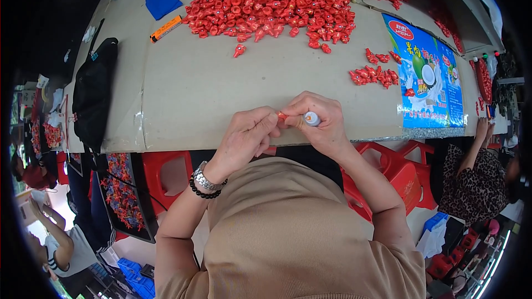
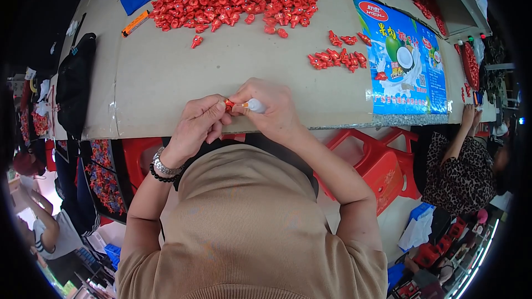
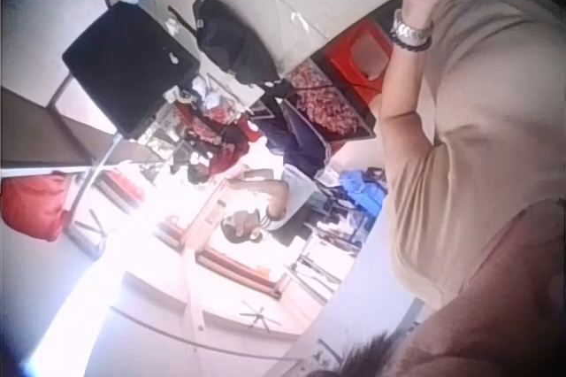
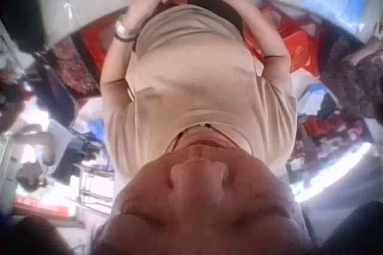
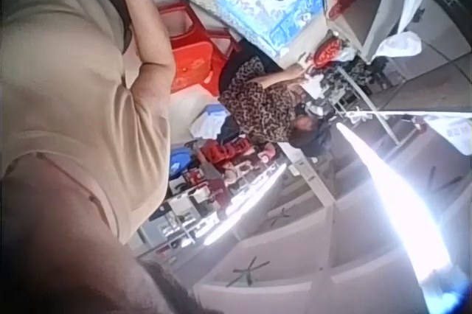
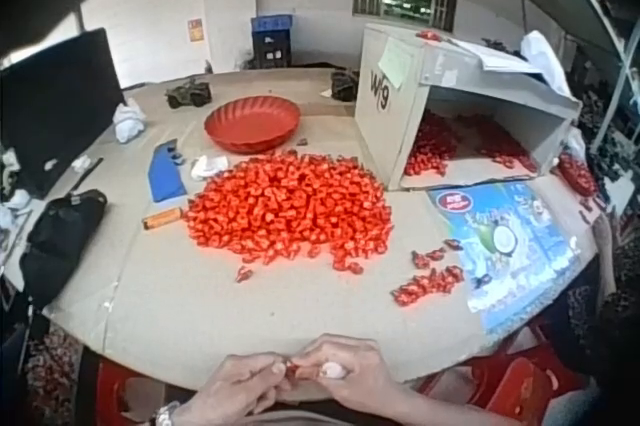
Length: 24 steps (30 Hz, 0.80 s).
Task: The person applies glue to small plastic components with a squeeze bottle, joins the pieces together by hand, and gathers the parts on the table.
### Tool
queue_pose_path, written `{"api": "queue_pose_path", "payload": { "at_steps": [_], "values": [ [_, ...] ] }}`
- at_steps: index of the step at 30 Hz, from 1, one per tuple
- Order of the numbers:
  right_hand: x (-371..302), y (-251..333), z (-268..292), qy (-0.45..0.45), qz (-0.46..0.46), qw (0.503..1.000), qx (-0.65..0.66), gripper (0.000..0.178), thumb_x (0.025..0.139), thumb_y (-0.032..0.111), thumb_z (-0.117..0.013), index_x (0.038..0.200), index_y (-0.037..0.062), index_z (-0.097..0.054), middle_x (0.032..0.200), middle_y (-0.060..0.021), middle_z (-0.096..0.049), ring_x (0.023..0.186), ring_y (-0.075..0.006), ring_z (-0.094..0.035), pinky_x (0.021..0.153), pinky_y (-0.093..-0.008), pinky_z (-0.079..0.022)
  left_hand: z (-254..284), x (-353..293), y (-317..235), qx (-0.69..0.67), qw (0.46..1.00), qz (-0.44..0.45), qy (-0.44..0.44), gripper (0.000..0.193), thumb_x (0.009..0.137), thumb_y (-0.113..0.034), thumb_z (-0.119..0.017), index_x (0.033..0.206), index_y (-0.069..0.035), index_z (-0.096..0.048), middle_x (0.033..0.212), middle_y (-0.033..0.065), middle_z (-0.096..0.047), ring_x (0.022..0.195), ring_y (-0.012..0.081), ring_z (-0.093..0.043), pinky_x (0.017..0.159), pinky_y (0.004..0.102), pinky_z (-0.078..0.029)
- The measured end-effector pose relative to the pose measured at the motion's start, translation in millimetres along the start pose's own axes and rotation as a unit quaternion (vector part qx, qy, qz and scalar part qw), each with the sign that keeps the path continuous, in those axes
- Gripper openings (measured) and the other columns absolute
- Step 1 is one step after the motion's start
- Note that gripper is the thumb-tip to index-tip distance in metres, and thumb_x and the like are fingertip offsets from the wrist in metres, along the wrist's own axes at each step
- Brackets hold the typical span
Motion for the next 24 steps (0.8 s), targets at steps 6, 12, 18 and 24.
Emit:
{"api": "queue_pose_path", "payload": {
  "at_steps": [6,12,18,24],
  "values": [
    [1,3,7,-0.001,0.006,1.0,-0.019,0.012,0.074,-0.003,-0.071,0.084,-0.0001,-0.065,0.077,-0.009,-0.066,0.069,-0.0162,-0.064,0.06,-0.0262,-0.048,-6,7,-2,-0.026,1.0,0.006,-0.004,0.036,0.098,-0.029,-0.045,0.086,0.002,-0.059,0.064,-0.0002,-0.051,0.044,0.0031,-0.04,0.04,0.0202,-0.032],
    [3,-1,3,-0.023,-0.017,0.999,0.015,0.008,0.077,-0.002,-0.069,0.084,-0.0006,-0.065,0.076,-0.0076,-0.064,0.066,-0.013,-0.062,0.057,-0.0231,-0.047,7,3,-4,-0.007,1.0,-0.006,-0.017,0.037,0.098,-0.032,-0.047,0.095,0.002,-0.06,0.068,-0.0006,-0.053,0.044,0.0025,-0.039,0.04,0.0195,-0.032],
    [-21,-20,63,-0.189,-0.199,0.957,-0.097,0.005,0.081,0.004,-0.066,0.083,0.0025,-0.069,0.075,-0.0023,-0.063,0.067,-0.0082,-0.055,0.058,-0.023,-0.044,9,-16,2,-0.188,0.978,0.057,-0.065,0.027,0.093,-0.031,-0.057,0.105,-0.008,-0.061,0.068,-0.0078,-0.046,0.051,-0.0002,-0.032,0.043,0.0163,-0.025],
    [-47,-25,135,-0.207,-0.187,0.926,-0.256,0.012,0.087,0.013,-0.063,0.093,0.0029,-0.062,0.085,-0.0018,-0.064,0.064,-0.0069,-0.05,0.052,-0.0192,-0.037,-23,-19,-1,-0.399,0.909,0.104,-0.065,0.035,0.081,-0.037,-0.068,0.078,-0.011,-0.045,0.069,-0.0025,-0.041,0.046,0.0046,-0.032,0.038,0.0197,-0.021]
  ]
}}
Point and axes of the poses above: each hand's wrist, its own x-axis towards the middle knuckle, its own z-axis out of the back of the hand, y = z × x, the point moved 10 cm from there along x, towards the middle knuckle
